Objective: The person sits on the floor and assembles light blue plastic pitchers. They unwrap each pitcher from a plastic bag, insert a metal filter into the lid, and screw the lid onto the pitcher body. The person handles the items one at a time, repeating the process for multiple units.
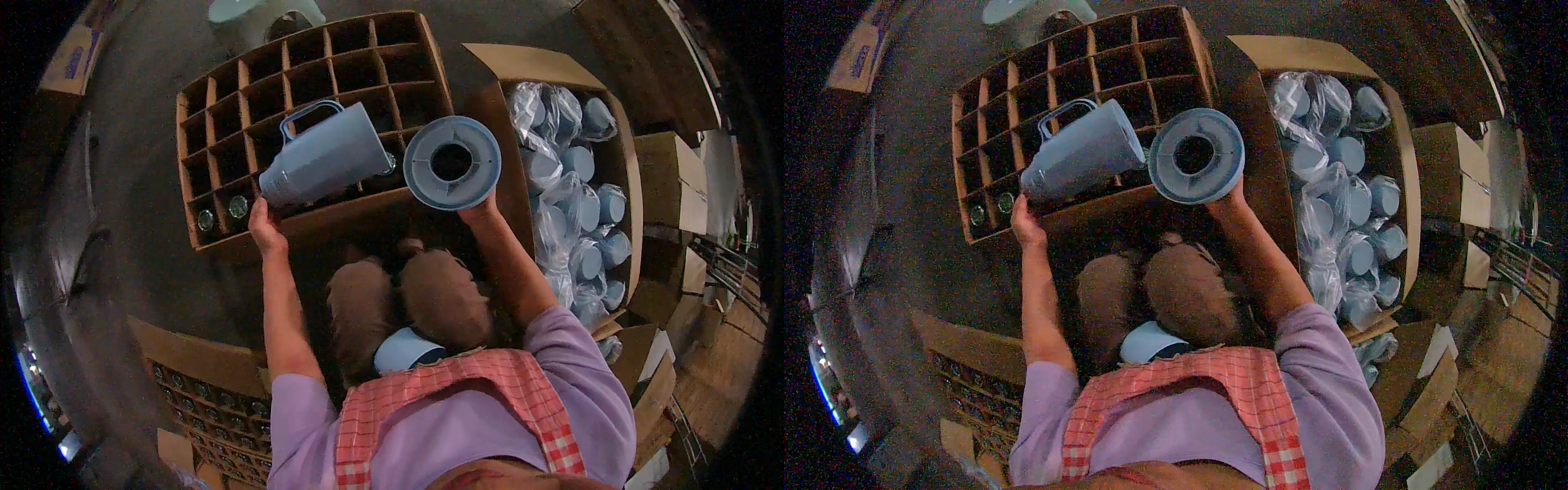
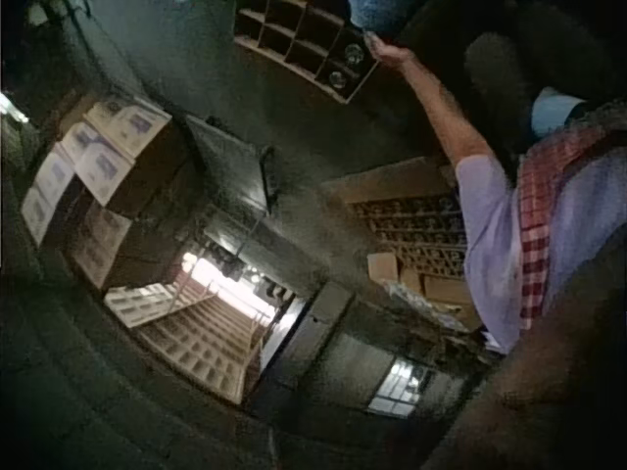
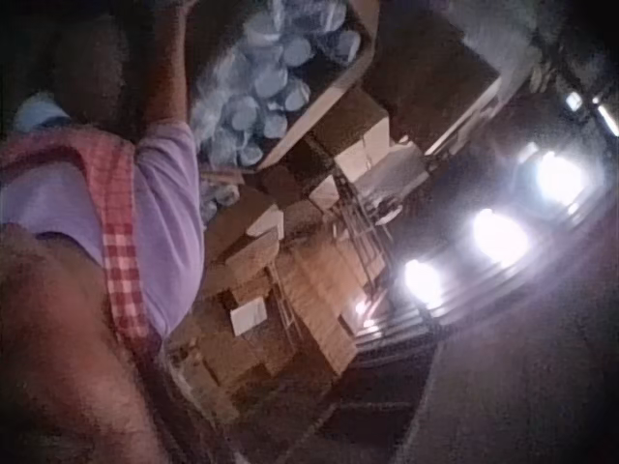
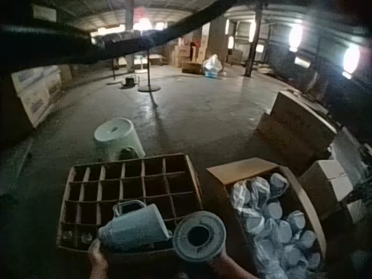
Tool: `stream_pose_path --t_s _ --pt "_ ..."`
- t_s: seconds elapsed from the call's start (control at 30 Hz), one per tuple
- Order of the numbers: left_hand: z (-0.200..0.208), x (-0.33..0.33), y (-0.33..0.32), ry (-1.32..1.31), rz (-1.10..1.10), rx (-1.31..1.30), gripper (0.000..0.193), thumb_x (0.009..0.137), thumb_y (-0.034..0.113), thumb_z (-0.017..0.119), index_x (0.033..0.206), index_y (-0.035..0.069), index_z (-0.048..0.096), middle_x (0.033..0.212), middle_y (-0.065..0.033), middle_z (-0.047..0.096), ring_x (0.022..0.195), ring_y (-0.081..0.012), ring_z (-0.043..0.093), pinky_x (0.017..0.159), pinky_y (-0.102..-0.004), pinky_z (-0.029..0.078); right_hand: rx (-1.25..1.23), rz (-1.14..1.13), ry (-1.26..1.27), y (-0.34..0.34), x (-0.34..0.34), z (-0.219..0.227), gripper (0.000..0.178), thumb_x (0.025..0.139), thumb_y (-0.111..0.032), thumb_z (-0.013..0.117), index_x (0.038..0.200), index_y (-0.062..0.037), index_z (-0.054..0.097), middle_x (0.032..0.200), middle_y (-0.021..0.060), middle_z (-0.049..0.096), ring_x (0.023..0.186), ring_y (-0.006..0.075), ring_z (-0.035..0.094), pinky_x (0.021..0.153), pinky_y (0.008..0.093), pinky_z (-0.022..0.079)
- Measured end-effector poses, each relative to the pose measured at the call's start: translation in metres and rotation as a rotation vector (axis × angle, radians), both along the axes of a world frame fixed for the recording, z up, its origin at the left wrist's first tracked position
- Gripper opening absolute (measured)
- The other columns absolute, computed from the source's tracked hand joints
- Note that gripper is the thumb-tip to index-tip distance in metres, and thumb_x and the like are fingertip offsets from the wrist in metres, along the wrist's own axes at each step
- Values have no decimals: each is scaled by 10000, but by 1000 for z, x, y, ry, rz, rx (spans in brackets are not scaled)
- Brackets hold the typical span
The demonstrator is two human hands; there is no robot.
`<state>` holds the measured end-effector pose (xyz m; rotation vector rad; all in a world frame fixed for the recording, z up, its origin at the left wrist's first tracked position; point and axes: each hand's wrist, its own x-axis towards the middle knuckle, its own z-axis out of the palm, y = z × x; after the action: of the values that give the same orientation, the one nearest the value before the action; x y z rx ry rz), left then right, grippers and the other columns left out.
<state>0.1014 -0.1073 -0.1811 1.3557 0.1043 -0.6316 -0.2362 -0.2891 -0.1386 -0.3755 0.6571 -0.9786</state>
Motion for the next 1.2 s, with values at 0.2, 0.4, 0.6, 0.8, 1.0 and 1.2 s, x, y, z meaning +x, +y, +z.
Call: stream_pose_path --t_s 0.2,0.4,0.6,0.8,1.0,1.2 --pt "20 -4 1 -302 -137 210 415 860 175 643 1211 -37 579 1199 -122 592 1120 -236 536 991 -346 390 62 -48 67 3 3 4 399 950 -306 507 1267 -64 509 1235 102 568 1125 246 550 956 416 471" --pt "38 -10 4 -450 -180 269 435 858 127 641 1258 -16 545 1232 -125 575 1130 -241 541 980 -354 414 124 -45 141 6 11 20 407 967 -321 468 1282 -66 501 1245 103 563 1129 249 548 954 419 473" --pt "105 -49 -8 -766 -242 87 473 848 118 640 1296 26 519 1295 -105 531 1113 -227 542 969 -352 425 60 18 125 13 18 53 377 971 -285 478 1276 -66 507 1228 97 576 1094 222 572 948 393 484" --pt "185 -123 -50 -451 -769 -291 443 878 279 633 1242 38 559 1164 -71 582 900 -133 547 741 -279 452 -704 420 51 28 27 81 517 859 -193 687 1315 -52 487 1234 90 576 1092 164 565 965 332 462" --pt "210 -158 -49 -479 -832 -123 370 903 342 607 1087 21 612 966 -44 631 863 -143 570 773 -299 460 -750 408 174 51 25 85 629 805 -165 738 1355 -51 454 1320 105 514 1176 190 508 1029 352 400" --pt "224 -217 -40 364 -577 -391 408 937 366 560 1074 -15 608 1000 -45 639 927 -177 588 833 -328 469 -938 162 599 58 6 120 500 802 -148 731 1250 -29 544 1189 95 595 1056 162 572 924 322 474"
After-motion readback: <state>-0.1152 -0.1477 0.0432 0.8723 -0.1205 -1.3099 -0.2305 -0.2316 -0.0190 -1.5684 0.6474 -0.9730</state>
